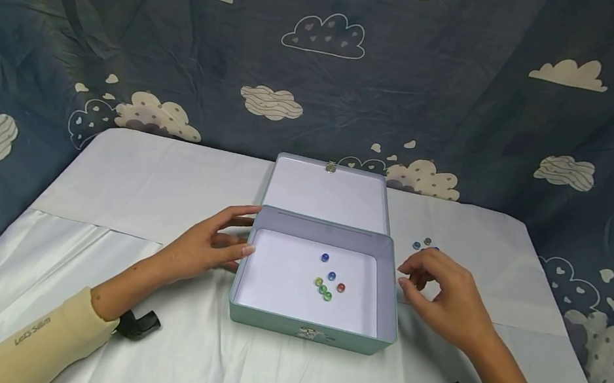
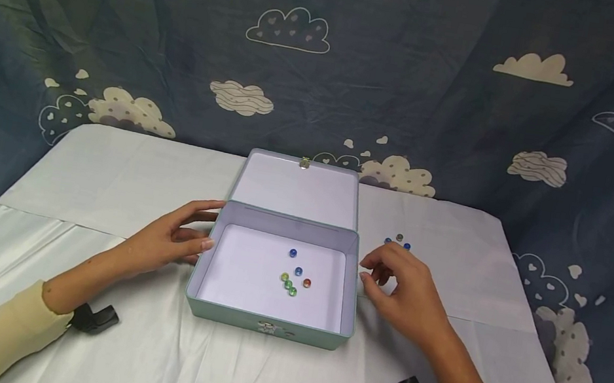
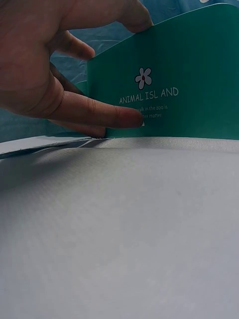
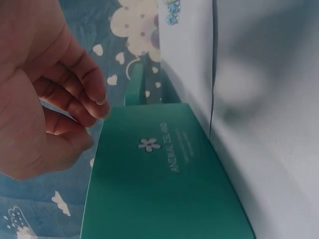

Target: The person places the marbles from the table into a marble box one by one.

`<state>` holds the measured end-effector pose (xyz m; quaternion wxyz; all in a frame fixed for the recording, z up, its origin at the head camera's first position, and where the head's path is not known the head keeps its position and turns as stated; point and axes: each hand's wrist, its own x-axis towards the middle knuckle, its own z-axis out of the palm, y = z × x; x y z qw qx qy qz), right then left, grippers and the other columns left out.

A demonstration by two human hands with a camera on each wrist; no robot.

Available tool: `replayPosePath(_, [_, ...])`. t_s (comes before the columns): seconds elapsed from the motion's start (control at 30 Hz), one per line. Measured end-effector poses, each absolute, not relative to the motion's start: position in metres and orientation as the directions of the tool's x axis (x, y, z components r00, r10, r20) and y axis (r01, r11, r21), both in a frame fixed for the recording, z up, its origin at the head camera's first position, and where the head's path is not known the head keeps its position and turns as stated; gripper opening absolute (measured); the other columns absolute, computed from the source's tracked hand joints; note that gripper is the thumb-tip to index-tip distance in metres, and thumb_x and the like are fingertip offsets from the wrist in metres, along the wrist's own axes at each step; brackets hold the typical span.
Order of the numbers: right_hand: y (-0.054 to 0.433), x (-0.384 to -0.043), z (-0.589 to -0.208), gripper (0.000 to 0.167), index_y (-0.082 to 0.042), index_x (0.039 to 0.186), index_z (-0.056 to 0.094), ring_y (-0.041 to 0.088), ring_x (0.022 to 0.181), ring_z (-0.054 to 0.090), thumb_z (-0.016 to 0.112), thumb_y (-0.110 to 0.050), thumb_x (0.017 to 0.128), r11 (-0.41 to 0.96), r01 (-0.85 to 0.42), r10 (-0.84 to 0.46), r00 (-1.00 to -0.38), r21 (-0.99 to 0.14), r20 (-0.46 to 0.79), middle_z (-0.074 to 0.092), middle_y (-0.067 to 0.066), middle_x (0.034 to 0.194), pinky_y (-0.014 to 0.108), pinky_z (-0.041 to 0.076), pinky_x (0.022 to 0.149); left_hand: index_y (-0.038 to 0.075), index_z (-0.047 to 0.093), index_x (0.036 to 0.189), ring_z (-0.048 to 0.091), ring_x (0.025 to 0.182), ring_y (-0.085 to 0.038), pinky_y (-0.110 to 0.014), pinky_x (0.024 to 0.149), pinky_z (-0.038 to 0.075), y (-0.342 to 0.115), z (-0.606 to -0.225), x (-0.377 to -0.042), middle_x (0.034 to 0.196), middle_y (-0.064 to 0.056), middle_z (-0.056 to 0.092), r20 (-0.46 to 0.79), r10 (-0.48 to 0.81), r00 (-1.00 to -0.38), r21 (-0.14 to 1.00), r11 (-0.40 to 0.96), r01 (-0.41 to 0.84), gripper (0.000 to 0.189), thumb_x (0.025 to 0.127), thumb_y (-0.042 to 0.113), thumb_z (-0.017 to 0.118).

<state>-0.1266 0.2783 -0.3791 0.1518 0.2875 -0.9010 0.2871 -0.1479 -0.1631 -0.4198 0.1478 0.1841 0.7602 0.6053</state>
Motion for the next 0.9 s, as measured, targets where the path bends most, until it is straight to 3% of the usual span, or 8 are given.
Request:
replayPosePath(0.57, [0.304,-0.146,-0.396,0.034,-0.010,0.107,0.073,0.007,0.077,0.060,0.081,0.012,0.084,0.738,-0.523,-0.339,-0.834,-0.427,0.436,0.070,0.002,0.101,0.011,0.053,0.072,0.034,0.036,0.165,0.063,0.132,-0.036,-0.041,0.084,0.066,-0.163,-0.420,-0.148,0.163,-0.015,0.042,0.001,0.455,-0.890,0.973,0.206,0.107,0.074,0.102,0.025,0.076])
replayPosePath(0.9, [0.316,-0.155,-0.407,0.030,-0.009,0.114,0.074,0.019,0.083,0.063,0.079,0.006,0.088,0.819,-0.382,-0.242,-0.907,-0.429,0.346,0.068,0.006,0.110,0.010,0.053,0.073,0.031,0.035,0.166,0.062,0.133,-0.037,-0.042,0.084,0.066,-0.164,-0.420,-0.149,0.163,-0.017,0.041,0.004,0.461,-0.887,0.975,0.195,0.106,0.075,0.103,0.025,0.075])
